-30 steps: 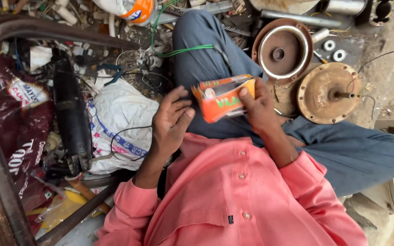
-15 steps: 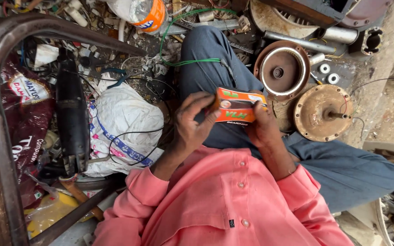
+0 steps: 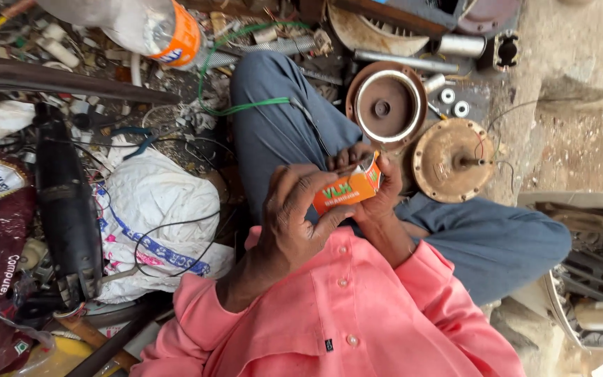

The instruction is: The person opens a box of bearings and removes a bearing. They then use a hammer to strike the edge of a motor rotor, attempting to remove a component. The person handles the rotor and hammer throughout the clip.

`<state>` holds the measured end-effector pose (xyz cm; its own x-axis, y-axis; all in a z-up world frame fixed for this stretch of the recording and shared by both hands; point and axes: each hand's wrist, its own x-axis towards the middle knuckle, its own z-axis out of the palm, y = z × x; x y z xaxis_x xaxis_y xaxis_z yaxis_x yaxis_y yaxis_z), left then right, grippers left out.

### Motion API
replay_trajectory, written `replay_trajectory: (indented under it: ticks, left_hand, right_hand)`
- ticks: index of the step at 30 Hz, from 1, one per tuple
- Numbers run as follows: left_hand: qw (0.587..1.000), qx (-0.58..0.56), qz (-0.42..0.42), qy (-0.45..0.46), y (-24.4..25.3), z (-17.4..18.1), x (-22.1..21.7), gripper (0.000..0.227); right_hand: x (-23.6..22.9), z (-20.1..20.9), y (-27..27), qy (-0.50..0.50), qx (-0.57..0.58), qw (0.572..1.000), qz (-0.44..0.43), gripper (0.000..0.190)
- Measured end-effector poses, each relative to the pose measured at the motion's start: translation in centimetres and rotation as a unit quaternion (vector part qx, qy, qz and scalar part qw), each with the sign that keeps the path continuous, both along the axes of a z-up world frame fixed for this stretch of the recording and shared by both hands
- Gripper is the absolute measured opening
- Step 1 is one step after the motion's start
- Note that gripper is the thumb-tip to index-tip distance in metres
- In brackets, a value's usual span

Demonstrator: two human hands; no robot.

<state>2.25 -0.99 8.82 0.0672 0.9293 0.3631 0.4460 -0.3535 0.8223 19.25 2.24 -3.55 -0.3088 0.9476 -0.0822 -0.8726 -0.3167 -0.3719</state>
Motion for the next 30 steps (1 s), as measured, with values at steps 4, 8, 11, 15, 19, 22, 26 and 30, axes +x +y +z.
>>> replay_trajectory:
  ticks: [4, 8, 11, 15, 19, 22, 26, 30]
  left_hand:
    - [0.999, 0.017, 0.011, 0.045, -0.6, 1.3, -0.4, 0.052]
    - [0.994, 0.065, 0.023, 0.087, -0.5, 2.7, -2.4, 0.049]
    - [0.993, 0.067, -0.026, 0.098, -0.7, 3.0, -5.2, 0.046]
    - [0.985, 0.039, -0.038, 0.163, -0.5, 1.4, -8.0, 0.045]
    - [0.985, 0.036, -0.019, 0.171, -0.5, -0.6, -8.4, 0.043]
    - [0.991, 0.008, -0.002, 0.136, -1.7, -0.7, -8.8, 0.042]
    - [0.992, 0.019, 0.004, 0.128, -1.8, -0.8, -8.9, 0.045]
    - [0.994, 0.016, 0.003, 0.111, -1.6, -1.1, -8.8, 0.047]
  right_hand:
    - [-0.9, 1.7, 0.3, 0.008, -0.007, 1.0, 0.014, 0.042]
    - [-1.8, 3.4, 1.2, 0.061, 0.052, 0.99, 0.114, 0.036]
    - [-1.8, 4.5, 2.3, -0.063, 0.093, 0.98, 0.166, 0.034]
    - [-1.8, 6.5, 1.9, -0.386, 0.224, 0.88, 0.164, 0.044]
    - [-1.6, 8.6, 0.4, -0.441, 0.307, 0.833, 0.128, 0.048]
    - [-3.0, 9.6, 0.3, -0.562, 0.366, 0.739, 0.059, 0.041]
    - [-4.0, 10.6, 0.0, -0.597, 0.364, 0.715, 0.023, 0.038]
    - [-4.6, 11.0, -0.5, -0.605, 0.335, 0.722, -0.02, 0.027]
